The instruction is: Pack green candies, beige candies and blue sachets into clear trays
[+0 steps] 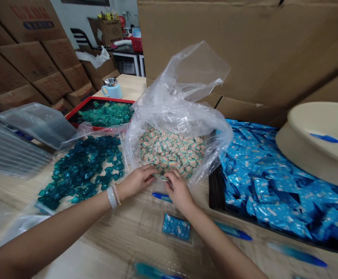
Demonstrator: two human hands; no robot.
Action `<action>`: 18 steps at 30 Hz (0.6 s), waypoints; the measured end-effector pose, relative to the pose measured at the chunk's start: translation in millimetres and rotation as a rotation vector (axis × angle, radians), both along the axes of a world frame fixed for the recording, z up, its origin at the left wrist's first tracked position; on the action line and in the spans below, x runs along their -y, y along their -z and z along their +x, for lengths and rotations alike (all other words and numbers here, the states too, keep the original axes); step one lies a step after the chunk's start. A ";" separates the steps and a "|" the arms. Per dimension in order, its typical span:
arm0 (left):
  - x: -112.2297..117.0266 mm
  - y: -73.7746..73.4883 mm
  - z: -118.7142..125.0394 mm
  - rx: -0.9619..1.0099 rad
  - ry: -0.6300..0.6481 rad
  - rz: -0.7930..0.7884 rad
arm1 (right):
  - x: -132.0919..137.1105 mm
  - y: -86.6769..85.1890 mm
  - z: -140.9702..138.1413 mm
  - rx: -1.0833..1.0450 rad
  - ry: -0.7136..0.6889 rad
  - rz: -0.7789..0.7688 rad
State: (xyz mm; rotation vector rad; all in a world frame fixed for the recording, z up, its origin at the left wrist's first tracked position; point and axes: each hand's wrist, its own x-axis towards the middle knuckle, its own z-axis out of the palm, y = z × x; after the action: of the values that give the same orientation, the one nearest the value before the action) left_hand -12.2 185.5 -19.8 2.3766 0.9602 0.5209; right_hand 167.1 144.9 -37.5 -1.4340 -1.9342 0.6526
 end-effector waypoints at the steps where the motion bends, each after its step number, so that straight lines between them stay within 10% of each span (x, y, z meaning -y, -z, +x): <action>1: 0.5 0.9 -0.4 -0.027 0.002 0.015 | 0.9 0.7 -0.2 0.017 -0.004 0.001; 18: -7.9 3.7 22.2 -0.111 -0.047 -0.016 | 2.6 4.3 12.8 0.049 0.097 0.055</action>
State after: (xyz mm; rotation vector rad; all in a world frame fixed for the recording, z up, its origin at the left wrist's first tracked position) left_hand 10.0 193.5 -23.5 2.3945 1.0671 0.4004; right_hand 179.8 142.2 -41.7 -1.5121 -1.8920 0.5204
